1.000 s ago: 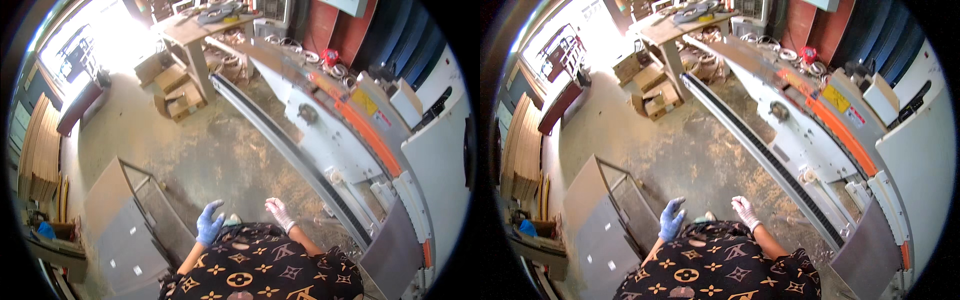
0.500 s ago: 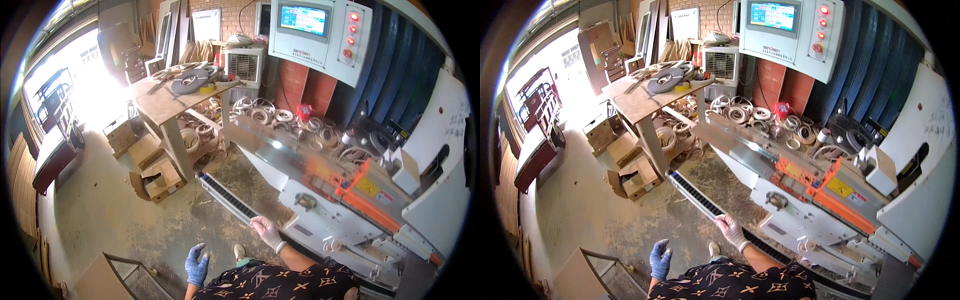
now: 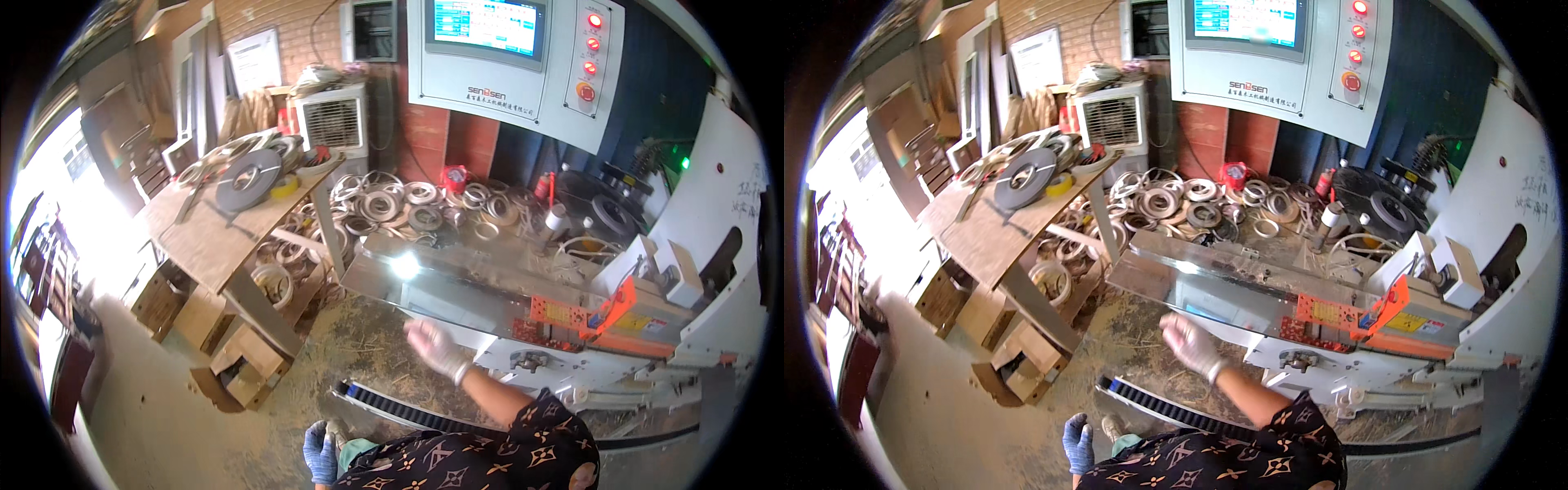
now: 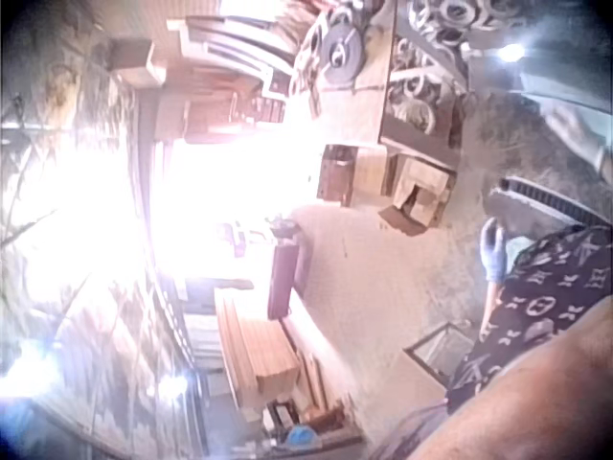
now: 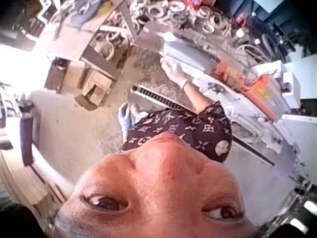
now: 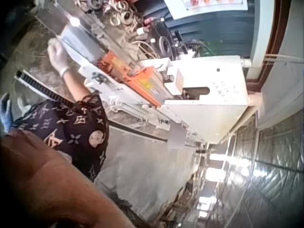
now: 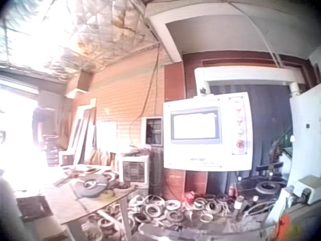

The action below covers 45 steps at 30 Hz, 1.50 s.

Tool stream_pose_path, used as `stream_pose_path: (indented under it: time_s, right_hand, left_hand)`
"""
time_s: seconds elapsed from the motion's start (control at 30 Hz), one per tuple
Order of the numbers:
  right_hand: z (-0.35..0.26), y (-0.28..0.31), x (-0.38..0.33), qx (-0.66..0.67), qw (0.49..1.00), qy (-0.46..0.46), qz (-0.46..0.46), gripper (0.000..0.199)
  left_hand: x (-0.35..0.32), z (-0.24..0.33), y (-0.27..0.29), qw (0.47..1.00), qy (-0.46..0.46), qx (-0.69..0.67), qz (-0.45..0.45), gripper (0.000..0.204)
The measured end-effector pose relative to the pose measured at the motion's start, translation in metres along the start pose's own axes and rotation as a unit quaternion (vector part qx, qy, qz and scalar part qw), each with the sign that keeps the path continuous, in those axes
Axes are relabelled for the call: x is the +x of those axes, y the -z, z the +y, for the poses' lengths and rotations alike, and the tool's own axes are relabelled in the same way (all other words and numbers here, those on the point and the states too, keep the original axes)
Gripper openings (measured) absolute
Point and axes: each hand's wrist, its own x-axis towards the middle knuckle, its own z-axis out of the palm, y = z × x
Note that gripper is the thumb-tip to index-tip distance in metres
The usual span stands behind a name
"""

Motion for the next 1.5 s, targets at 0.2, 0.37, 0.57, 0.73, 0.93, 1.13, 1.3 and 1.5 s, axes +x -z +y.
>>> stream_pose_path:
  time_s: [0.2,0.37,0.57,0.73,0.93,1.13,1.3,1.5]
  right_hand:
    - [-0.114,0.056,0.161,-0.24,0.887,0.221,0.326,0.018]
    - [-0.166,0.167,0.269,-0.481,0.697,0.202,0.492,0.033]
    - [-0.254,0.238,0.352,-0.652,0.538,0.029,0.534,0.046]
    - [-0.279,0.278,0.4,-0.677,0.485,-0.026,0.553,0.048]
    - [-0.272,0.3,0.431,-0.592,0.544,-0.067,0.591,0.053]
    - [-0.264,0.297,0.417,-0.675,0.485,0.03,0.555,0.049]
    - [-0.179,0.207,0.353,-0.633,0.589,0.169,0.474,0.039]
    - [-0.06,0.044,0.146,-0.595,0.723,-0.176,0.304,0.045]
  left_hand:
    - [0.141,0.022,0.075,0.995,-0.048,0.021,-0.085,0.032]
    - [0.253,0.054,0.093,0.978,-0.065,0.023,-0.195,0.029]
    - [0.346,0.065,0.052,0.959,-0.056,0.051,-0.275,0.033]
    - [0.4,0.056,0.019,0.938,-0.1,0.072,-0.324,0.027]
    - [0.432,0.045,0.002,0.921,0.024,0.114,-0.372,0.029]
    - [0.487,-0.007,-0.062,0.89,-0.105,0.154,-0.416,0.028]
    - [0.535,0.017,-0.144,0.777,-0.291,0.291,-0.476,0.038]
    - [0.622,-0.007,-0.284,0.711,-0.331,0.308,-0.539,0.059]
